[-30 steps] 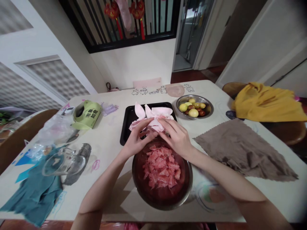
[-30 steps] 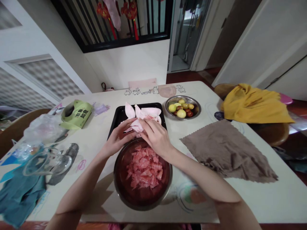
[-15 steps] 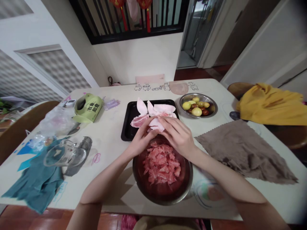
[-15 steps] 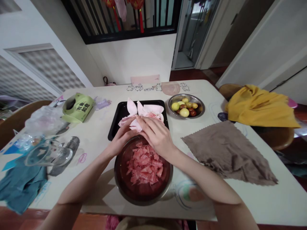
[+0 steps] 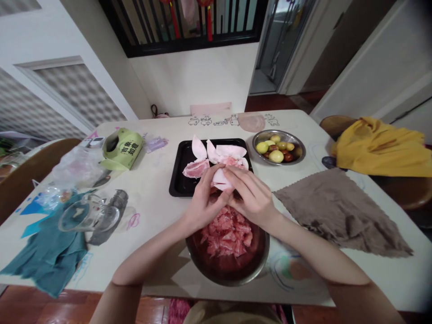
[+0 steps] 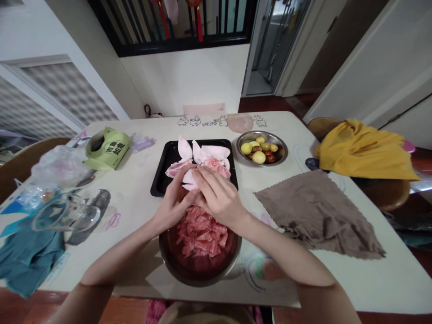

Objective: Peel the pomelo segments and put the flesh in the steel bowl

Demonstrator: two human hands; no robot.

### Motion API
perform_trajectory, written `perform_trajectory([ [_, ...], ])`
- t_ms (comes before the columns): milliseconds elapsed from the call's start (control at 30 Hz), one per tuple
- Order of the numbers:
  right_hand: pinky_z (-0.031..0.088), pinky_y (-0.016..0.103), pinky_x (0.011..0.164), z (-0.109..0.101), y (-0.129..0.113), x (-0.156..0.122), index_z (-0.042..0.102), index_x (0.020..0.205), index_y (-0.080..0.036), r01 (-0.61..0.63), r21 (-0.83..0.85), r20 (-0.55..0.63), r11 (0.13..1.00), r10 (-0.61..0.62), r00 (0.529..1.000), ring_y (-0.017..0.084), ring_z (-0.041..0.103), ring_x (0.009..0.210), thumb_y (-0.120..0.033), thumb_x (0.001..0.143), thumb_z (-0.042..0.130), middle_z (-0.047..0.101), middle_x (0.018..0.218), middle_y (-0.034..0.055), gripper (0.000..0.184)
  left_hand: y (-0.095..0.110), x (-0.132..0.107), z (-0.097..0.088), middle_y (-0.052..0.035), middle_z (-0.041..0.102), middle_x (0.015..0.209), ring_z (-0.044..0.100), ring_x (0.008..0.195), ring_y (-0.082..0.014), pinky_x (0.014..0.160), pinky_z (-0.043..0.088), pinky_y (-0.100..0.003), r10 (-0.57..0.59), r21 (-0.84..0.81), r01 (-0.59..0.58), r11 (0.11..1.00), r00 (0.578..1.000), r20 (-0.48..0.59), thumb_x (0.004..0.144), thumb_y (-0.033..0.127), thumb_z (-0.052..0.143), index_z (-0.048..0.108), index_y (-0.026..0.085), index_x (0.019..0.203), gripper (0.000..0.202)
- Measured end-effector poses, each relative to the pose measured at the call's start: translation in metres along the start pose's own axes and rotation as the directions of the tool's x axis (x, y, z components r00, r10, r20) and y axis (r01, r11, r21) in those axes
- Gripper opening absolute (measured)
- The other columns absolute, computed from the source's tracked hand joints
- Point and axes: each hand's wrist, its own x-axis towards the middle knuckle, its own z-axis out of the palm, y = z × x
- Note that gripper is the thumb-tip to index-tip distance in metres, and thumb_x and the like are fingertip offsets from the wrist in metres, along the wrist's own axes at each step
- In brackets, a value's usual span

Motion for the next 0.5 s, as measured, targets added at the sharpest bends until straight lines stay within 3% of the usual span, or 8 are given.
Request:
perform_trajectory([
  [133,0.062,0.041,0.100,0.0028,-0.0021,-0.0041,0.056,0.141,-0.007,0.035,-0.072,-0.080,0.997,-0.041,0.996,0.028,0.071,0.116,-0.017,0.092,0.065,0.074,0.124,0.0193,0.050,-0.0002,-0.0014,0.0020,-0.0134,0.054,0.147,0.053,0.134,-0.0316,0.115,0.044,-0.053,0.081,0.068,-0.082,0.994,0.997,0.018,0.101,0.039,0.056,0.044,0.023,0.145,0.048],
  [333,0.063,0.046,0.099,0.0030,-0.0043,-0.0038,0.060,0.134,-0.006,0.086,-0.079,-0.116,0.993,-0.095,0.989,0.032,0.070,0.119,-0.021,0.094,0.061,0.073,0.123,0.0227,0.043,0.0049,0.0010,-0.0011,-0.0131,0.056,0.140,0.053,0.130,-0.0282,0.114,0.042,-0.048,0.212,0.089,-0.214,0.973,0.977,0.040,0.102,0.040,0.053,0.045,0.022,0.141,0.043],
  [500,0.065,0.043,0.097,0.0039,-0.0083,-0.0078,0.059,0.138,-0.007,0.082,-0.081,-0.086,0.993,-0.088,0.992,0.031,0.069,0.122,-0.023,0.098,0.057,0.073,0.124,0.0213,0.043,0.0045,-0.0002,0.0036,-0.0141,0.060,0.129,0.058,0.119,-0.0278,0.108,0.046,-0.046,0.206,0.073,-0.207,0.976,0.978,0.020,0.100,0.038,0.050,0.049,0.018,0.131,0.037],
])
